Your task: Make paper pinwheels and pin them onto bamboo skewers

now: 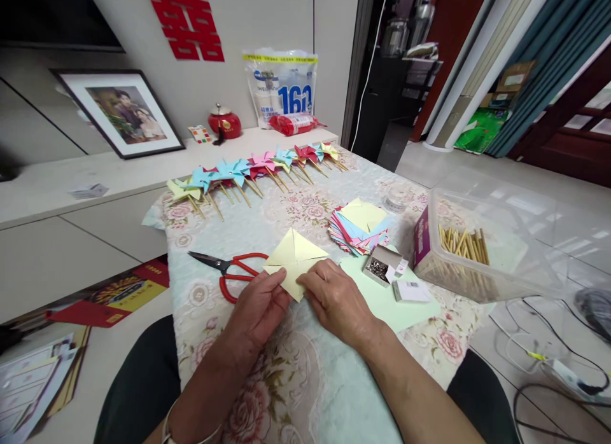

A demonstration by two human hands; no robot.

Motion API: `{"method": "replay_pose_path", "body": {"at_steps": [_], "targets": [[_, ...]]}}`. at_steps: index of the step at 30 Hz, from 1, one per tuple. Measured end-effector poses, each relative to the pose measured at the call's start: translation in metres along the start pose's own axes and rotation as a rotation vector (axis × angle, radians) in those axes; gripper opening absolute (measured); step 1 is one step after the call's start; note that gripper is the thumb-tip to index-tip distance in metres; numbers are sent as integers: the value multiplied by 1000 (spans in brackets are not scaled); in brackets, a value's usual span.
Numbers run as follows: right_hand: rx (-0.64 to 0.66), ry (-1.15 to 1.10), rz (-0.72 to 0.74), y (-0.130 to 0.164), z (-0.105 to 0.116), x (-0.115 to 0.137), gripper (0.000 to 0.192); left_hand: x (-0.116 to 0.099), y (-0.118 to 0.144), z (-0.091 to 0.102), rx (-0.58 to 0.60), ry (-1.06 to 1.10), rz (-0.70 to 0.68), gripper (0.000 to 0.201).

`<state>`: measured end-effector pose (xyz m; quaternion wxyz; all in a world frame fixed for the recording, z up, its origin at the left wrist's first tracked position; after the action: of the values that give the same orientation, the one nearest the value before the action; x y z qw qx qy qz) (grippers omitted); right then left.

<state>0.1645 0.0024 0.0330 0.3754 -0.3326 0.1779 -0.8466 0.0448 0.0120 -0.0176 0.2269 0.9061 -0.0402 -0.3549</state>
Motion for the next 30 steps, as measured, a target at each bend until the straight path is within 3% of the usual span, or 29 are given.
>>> {"method": "replay_pose_path", "body": {"at_steps": [9,21,30], "targets": [[50,10,45,0,-1,8,20,1,1,0,-15,7,12,25],[39,-94,-2,-5,3,10,17,4,5,-8,96,-30,16,20],[-17,-160,-98,-2,5,2,15,5,8,-5,43,-31,22,14]]}}
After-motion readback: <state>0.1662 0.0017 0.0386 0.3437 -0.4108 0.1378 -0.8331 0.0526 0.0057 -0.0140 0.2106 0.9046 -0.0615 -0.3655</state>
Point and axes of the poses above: each hand's wrist, its own y-axis away from the middle knuckle, its own z-axis out of the back of the hand, x = y × z, the point moved 6 cm from there along -y, towards the middle knuckle, and after that the axes turned 7 degrees about -x, right-handed, at the moved point
